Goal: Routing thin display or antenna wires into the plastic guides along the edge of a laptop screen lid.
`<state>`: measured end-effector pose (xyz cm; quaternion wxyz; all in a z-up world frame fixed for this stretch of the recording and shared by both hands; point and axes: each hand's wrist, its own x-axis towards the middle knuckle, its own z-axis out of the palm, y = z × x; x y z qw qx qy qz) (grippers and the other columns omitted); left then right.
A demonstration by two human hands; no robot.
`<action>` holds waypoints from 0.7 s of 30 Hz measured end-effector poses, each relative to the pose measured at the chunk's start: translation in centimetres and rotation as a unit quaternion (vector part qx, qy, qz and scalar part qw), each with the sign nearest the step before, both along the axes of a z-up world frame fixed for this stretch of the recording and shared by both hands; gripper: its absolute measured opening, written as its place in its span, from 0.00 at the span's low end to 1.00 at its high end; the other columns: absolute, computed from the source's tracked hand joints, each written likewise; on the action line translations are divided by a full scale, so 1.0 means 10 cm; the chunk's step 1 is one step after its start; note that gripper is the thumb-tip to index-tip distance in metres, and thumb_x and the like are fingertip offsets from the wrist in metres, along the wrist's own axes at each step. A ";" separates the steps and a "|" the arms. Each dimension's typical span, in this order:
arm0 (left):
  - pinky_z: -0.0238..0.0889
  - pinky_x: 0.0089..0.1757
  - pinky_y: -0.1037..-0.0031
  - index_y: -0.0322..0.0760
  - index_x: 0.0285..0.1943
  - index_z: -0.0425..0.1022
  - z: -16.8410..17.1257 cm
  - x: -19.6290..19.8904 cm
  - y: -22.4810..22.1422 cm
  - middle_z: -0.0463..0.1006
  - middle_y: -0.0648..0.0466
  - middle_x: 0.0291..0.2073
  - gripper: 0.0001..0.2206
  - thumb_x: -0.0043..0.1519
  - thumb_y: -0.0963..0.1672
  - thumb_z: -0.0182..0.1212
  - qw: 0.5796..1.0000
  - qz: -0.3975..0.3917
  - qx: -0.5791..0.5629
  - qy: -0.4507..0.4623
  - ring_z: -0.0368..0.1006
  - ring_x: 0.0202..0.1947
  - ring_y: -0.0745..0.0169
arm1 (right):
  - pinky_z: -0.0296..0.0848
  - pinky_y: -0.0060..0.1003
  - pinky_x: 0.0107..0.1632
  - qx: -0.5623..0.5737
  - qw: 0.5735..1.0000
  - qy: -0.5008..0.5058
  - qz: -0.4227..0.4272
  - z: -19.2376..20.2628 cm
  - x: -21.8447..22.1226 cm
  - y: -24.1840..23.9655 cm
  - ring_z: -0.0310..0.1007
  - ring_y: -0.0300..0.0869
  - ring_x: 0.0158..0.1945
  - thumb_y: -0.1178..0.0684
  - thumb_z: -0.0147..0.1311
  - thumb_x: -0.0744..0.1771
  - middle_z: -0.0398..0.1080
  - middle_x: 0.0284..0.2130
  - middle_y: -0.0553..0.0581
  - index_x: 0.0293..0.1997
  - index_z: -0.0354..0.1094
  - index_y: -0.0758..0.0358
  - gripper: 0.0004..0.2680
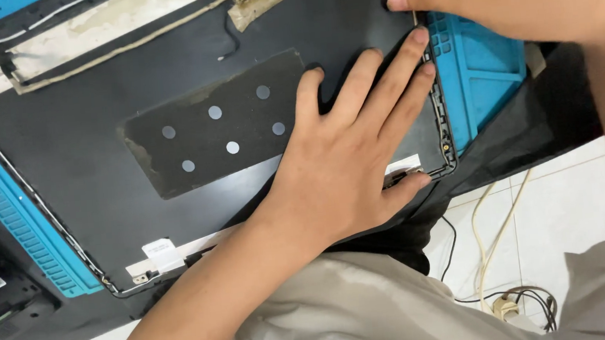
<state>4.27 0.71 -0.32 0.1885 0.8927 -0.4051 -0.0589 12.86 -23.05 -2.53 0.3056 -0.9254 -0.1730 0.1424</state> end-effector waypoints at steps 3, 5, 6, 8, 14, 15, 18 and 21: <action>0.51 0.60 0.45 0.34 0.76 0.61 -0.02 -0.01 0.01 0.50 0.49 0.77 0.41 0.59 0.59 0.62 1.000 0.000 -0.004 -0.001 0.53 0.70 0.48 | 0.70 0.35 0.32 0.005 0.997 0.068 0.028 -0.09 0.19 -0.05 0.71 0.40 0.27 0.50 0.58 0.70 0.71 0.26 0.55 0.39 0.72 0.66 0.09; 0.51 0.60 0.44 0.34 0.76 0.61 -0.04 -0.02 0.01 0.50 0.49 0.77 0.40 0.59 0.59 0.62 1.000 0.003 -0.009 -0.002 0.53 0.70 0.48 | 0.70 0.34 0.33 0.028 0.994 0.093 0.052 -0.18 0.26 -0.12 0.71 0.39 0.28 0.49 0.57 0.70 0.72 0.26 0.54 0.39 0.72 0.64 0.09; 0.51 0.61 0.44 0.34 0.76 0.61 -0.04 -0.02 0.02 0.50 0.49 0.77 0.40 0.59 0.59 0.62 1.000 0.004 -0.014 -0.001 0.53 0.70 0.48 | 0.70 0.34 0.34 0.022 0.995 0.086 0.053 -0.20 0.27 -0.14 0.71 0.38 0.29 0.49 0.58 0.70 0.72 0.27 0.53 0.39 0.72 0.64 0.09; 0.51 0.61 0.44 0.34 0.76 0.61 -0.04 -0.04 0.02 0.50 0.49 0.77 0.40 0.59 0.59 0.62 1.000 0.007 -0.019 -0.001 0.53 0.70 0.49 | 0.71 0.34 0.34 0.015 0.995 0.080 0.057 -0.23 0.30 -0.16 0.71 0.38 0.29 0.49 0.59 0.70 0.72 0.28 0.53 0.40 0.72 0.64 0.09; 0.51 0.61 0.44 0.34 0.76 0.61 -0.05 -0.02 0.01 0.50 0.50 0.77 0.40 0.59 0.59 0.61 1.000 0.014 -0.024 -0.001 0.53 0.70 0.49 | 0.64 0.34 0.29 -0.016 0.998 0.059 0.024 0.03 0.24 -0.03 0.64 0.39 0.26 0.49 0.64 0.67 0.68 0.24 0.56 0.37 0.72 0.65 0.09; 0.51 0.61 0.44 0.35 0.76 0.61 -0.05 -0.02 0.01 0.51 0.50 0.77 0.40 0.59 0.59 0.61 1.000 0.013 -0.026 0.003 0.53 0.70 0.50 | 0.63 0.32 0.30 0.027 0.999 0.044 0.019 0.03 0.22 -0.04 0.64 0.36 0.27 0.48 0.64 0.67 0.69 0.27 0.52 0.36 0.71 0.63 0.10; 0.51 0.61 0.44 0.35 0.76 0.61 -0.03 -0.01 -0.01 0.51 0.50 0.77 0.40 0.58 0.59 0.61 1.000 0.014 -0.018 0.006 0.53 0.69 0.50 | 0.61 0.31 0.29 0.020 1.000 0.007 -0.003 0.16 0.15 0.06 0.63 0.35 0.27 0.48 0.66 0.66 0.70 0.28 0.50 0.36 0.72 0.62 0.09; 0.51 0.60 0.44 0.36 0.76 0.62 -0.01 0.00 -0.01 0.50 0.50 0.77 0.40 0.58 0.59 0.61 1.000 0.010 -0.012 0.012 0.53 0.69 0.50 | 0.61 0.33 0.28 -0.037 0.999 -0.038 -0.010 0.23 0.10 0.08 0.63 0.37 0.27 0.50 0.68 0.66 0.69 0.26 0.52 0.36 0.75 0.64 0.09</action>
